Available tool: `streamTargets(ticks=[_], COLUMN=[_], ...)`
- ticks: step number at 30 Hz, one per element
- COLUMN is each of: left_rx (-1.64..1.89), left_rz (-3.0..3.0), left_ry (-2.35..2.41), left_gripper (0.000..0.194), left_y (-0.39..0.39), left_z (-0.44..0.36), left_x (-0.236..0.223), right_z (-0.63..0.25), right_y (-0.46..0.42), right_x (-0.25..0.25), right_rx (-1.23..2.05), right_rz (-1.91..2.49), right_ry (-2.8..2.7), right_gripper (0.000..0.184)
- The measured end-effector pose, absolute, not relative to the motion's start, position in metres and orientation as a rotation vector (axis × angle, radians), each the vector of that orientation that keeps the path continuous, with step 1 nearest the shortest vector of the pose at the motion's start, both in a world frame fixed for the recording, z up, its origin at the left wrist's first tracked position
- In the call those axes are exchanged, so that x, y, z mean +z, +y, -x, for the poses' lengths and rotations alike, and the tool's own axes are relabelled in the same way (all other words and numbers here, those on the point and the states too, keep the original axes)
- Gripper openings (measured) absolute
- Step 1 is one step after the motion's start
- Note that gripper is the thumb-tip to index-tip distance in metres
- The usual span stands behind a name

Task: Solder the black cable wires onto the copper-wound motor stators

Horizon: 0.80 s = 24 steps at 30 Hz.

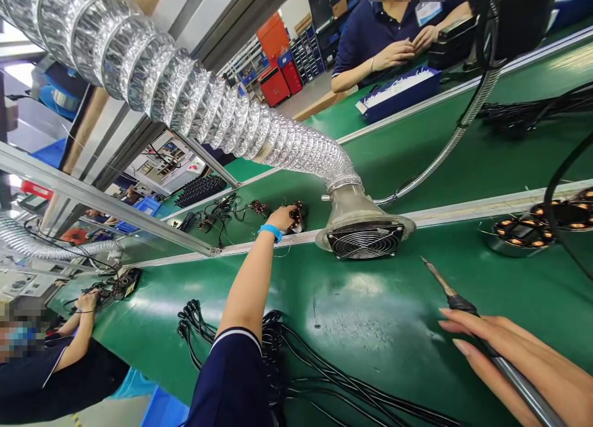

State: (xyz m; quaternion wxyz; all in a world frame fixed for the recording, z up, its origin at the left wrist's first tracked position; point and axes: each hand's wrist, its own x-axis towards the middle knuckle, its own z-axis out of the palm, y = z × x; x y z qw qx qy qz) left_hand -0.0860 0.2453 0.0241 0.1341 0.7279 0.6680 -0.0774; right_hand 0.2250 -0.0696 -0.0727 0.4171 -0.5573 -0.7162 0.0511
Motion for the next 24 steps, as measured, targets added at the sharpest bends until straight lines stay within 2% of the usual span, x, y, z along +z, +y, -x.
streamTargets(ticks=[2, 10, 15, 17, 19, 24], left_rx=[-0.215, -0.009, 0.06, 0.036, 0.009, -0.278], left_rz=[-2.096, -2.12, -2.144, -2.161, -2.243, -2.357], left_ry=[1.964, 2.072, 2.045, 1.933, 1.624, 1.034], left_gripper=[0.037, 0.031, 0.044, 0.043, 0.044, 0.043], left_y=[0.247, 0.208, 0.151, 0.116, 0.079, 0.021], left_z=[0.084, 0.089, 0.114, 0.118, 0.11, 0.03], left_x=[0.024, 0.054, 0.088, 0.097, 0.103, 0.092], right_z=[-0.226, -0.224, -0.229, -0.23, -0.231, -0.235], right_y=[-0.066, -0.065, -0.075, -0.079, -0.083, -0.091], right_x=[-0.064, -0.03, -0.005, 0.003, 0.008, 0.017], right_rx=[0.108, -0.029, -0.071, -0.072, -0.082, -0.171], right_rz=[1.28, 1.212, 1.222, 1.234, 1.233, 1.274], right_ry=[-1.872, -1.72, -1.657, -1.647, -1.643, -1.616], right_gripper=[0.03, 0.028, 0.026, 0.025, 0.025, 0.019])
